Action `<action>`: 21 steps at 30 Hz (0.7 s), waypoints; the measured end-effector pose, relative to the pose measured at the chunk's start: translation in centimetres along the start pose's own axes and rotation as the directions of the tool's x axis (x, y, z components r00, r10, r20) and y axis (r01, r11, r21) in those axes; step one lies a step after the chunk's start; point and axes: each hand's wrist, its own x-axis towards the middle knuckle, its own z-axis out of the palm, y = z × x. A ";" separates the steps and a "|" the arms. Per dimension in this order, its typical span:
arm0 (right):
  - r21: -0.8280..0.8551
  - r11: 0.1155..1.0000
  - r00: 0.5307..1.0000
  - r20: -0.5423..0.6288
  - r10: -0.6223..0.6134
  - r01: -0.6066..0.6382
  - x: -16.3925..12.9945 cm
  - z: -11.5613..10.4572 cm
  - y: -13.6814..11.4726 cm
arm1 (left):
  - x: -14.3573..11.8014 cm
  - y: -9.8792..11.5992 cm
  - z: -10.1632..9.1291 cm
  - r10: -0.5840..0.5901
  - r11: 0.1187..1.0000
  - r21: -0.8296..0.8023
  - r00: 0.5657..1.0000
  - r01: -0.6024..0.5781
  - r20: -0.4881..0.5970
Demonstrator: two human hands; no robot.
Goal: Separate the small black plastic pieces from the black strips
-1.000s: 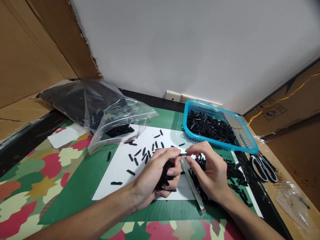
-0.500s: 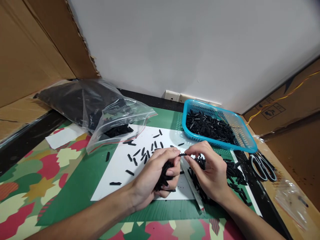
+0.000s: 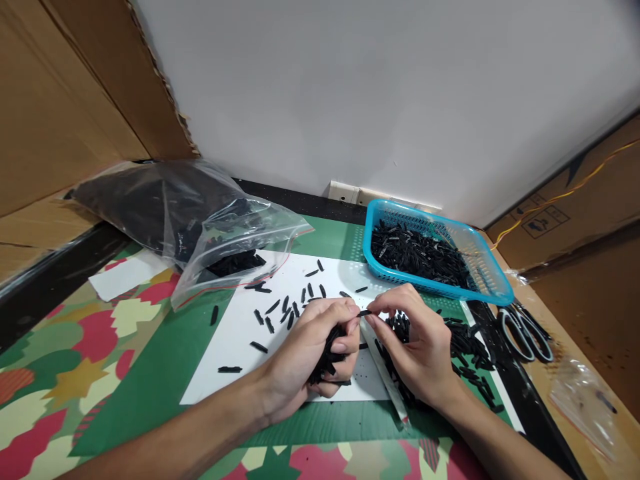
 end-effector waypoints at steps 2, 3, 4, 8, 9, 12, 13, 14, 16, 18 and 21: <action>-0.003 1.000 1.000 -0.002 0.000 0.000 0.0 0.0 0.0 | 0.0 0.0 -0.1 0.003 1.000 0.006 1.000 -0.003 0.008; -0.004 1.000 1.000 -0.003 -0.001 0.001 -0.1 0.0 0.0 | 0.0 0.0 -0.1 0.005 1.000 0.010 1.000 -0.005 0.011; -0.006 1.000 1.000 -0.003 -0.002 0.002 -0.1 0.0 0.1 | 0.0 -0.1 -0.1 0.006 1.000 0.013 1.000 -0.006 0.014; -0.012 1.000 1.000 -0.004 -0.003 0.003 -0.1 0.0 0.0 | 0.0 -0.1 -0.2 0.003 1.000 0.012 1.000 -0.003 0.014; -0.012 1.000 1.000 -0.003 -0.002 0.002 -0.1 0.0 0.0 | 0.0 -0.1 -0.1 -0.002 1.000 0.008 1.000 0.002 0.008; -0.007 1.000 1.000 0.001 0.001 -0.001 0.0 0.0 -0.1 | 0.0 0.0 0.0 -0.014 1.000 0.000 1.000 0.014 -0.017; -0.006 1.000 1.000 0.000 0.003 -0.003 -0.1 0.0 -0.1 | 0.0 0.0 0.0 -0.014 1.000 -0.003 1.000 0.014 -0.024; -0.006 1.000 1.000 -0.002 0.004 -0.004 -0.1 0.1 -0.1 | 0.0 0.0 0.0 -0.012 1.000 -0.008 0.999 0.012 -0.030; -0.010 1.000 1.000 -0.010 0.011 -0.011 -0.1 0.1 0.0 | 0.0 0.0 0.0 -0.007 1.000 -0.023 0.999 0.006 -0.035; -0.011 1.000 1.000 -0.017 0.019 -0.019 -0.1 0.1 0.1 | -0.1 0.0 0.0 -0.001 0.999 -0.038 0.999 0.000 -0.032; -0.009 1.000 1.000 -0.016 0.019 -0.020 -0.1 0.0 0.1 | -0.1 0.0 0.1 -0.002 0.999 -0.044 1.000 0.000 -0.028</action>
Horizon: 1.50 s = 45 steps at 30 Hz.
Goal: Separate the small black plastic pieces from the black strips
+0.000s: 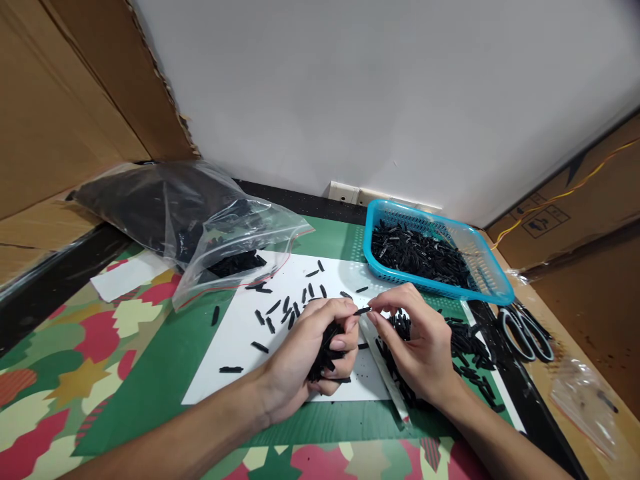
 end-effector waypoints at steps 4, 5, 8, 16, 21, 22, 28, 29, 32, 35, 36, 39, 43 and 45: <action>0.003 1.000 1.000 0.010 -0.011 0.011 0.0 0.0 -0.1 | 0.0 0.1 0.0 -0.015 1.000 0.007 1.000 0.015 -0.008; 0.005 1.000 1.000 0.009 -0.012 0.012 0.0 0.0 -0.1 | 0.0 0.2 0.1 -0.018 1.000 0.007 1.000 0.019 -0.010; 0.006 1.000 1.000 0.006 -0.016 0.016 0.0 0.0 -0.2 | -0.1 0.3 0.1 -0.028 1.000 0.006 1.000 0.028 -0.010; -0.010 0.998 0.998 0.018 -0.055 0.055 0.1 -0.1 -0.3 | -0.2 0.3 0.2 -0.041 0.999 -0.007 0.999 0.041 -0.023; -0.071 0.990 0.992 0.024 -0.120 0.122 0.3 -0.4 -0.6 | -0.2 0.4 0.3 -0.041 0.999 -0.016 0.999 0.041 -0.020; -0.112 0.976 0.982 0.030 -0.185 0.187 0.5 -0.8 -0.4 | -0.2 0.3 0.3 -0.040 0.999 -0.020 0.999 0.040 -0.017; -0.583 0.806 0.941 -0.210 -0.266 0.098 2.4 -5.5 2.4 | 0.0 0.2 0.1 -0.012 1.000 -0.011 0.999 0.012 -0.031; -0.633 0.774 0.948 -0.243 -0.207 0.007 2.6 -6.1 2.8 | 0.1 0.2 0.1 -0.009 1.000 -0.010 0.999 0.009 -0.033; -0.626 0.779 0.968 -0.213 -0.130 -0.033 2.6 -5.9 2.6 | 0.2 0.1 -0.1 0.000 1.000 -0.018 0.999 -0.001 -0.038; -0.414 0.893 0.979 -0.026 -0.204 0.175 1.7 -3.7 0.4 | 0.3 -0.1 0.0 0.020 1.000 -0.008 0.997 -0.021 -0.073; -0.317 0.913 0.966 0.056 -0.252 0.256 1.3 -2.9 -0.5 | 0.4 -0.2 0.1 0.031 1.000 0.002 0.994 -0.031 -0.103; -0.122 0.937 0.929 0.223 -0.295 0.327 0.2 -0.7 -2.4 | 0.4 -0.5 0.6 0.128 0.991 0.071 0.963 -0.114 -0.238; -0.074 0.948 0.933 0.217 -0.288 0.310 -0.6 0.6 -2.9 | 0.5 -0.7 0.9 0.196 0.978 0.123 0.940 -0.168 -0.278; -0.050 0.968 0.951 0.207 -0.230 0.245 -0.7 0.7 -2.7 | 0.5 -0.6 0.8 0.106 0.993 0.071 0.962 -0.091 -0.250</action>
